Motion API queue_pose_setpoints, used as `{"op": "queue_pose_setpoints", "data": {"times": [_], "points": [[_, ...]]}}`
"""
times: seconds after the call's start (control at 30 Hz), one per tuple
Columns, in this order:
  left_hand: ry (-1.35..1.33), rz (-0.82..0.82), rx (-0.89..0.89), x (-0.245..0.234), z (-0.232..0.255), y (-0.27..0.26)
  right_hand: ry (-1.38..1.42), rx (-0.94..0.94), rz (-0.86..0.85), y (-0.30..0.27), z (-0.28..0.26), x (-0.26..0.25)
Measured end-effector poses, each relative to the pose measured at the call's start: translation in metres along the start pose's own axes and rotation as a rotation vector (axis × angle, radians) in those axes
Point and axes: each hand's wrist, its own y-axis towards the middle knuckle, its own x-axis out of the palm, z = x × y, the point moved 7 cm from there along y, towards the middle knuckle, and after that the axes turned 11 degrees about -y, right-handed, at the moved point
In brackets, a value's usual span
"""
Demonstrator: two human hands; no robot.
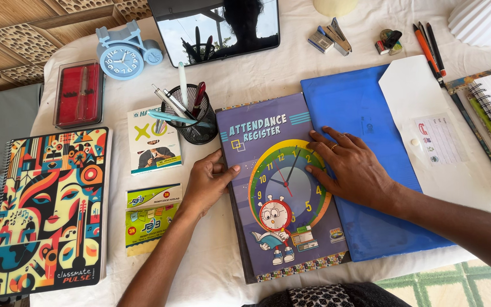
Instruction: The person organizes stationery items on a table. They pick up and place a red pencil case, a small notebook, a pen holder, and several notebooks, arranging them neatly on the surface.
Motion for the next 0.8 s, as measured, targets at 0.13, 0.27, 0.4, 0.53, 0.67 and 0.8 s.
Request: {"op": "queue_pose_setpoints", "data": {"times": [0.13,0.27,0.4,0.53,0.67,0.8], "points": [[0.026,0.003,0.003,-0.01,0.0,0.003,-0.016,-0.006,0.0,0.0,-0.003,0.001],[0.016,0.003,0.034,-0.017,-0.003,0.004,-0.036,-0.012,0.006,0.001,-0.008,0.003],[0.04,0.055,0.005,-0.028,-0.006,0.007,-0.085,-0.038,0.022,0.002,-0.014,0.006],[0.137,0.106,0.036,-0.032,0.001,0.005,-0.045,-0.05,0.014,0.005,-0.018,0.009],[0.711,0.301,0.221,-0.022,0.033,-0.018,-0.033,-0.048,-0.035,0.008,-0.021,0.009],[0.949,0.238,0.52,0.021,0.058,-0.045,0.012,-0.089,-0.034,0.012,-0.029,0.002]]}}
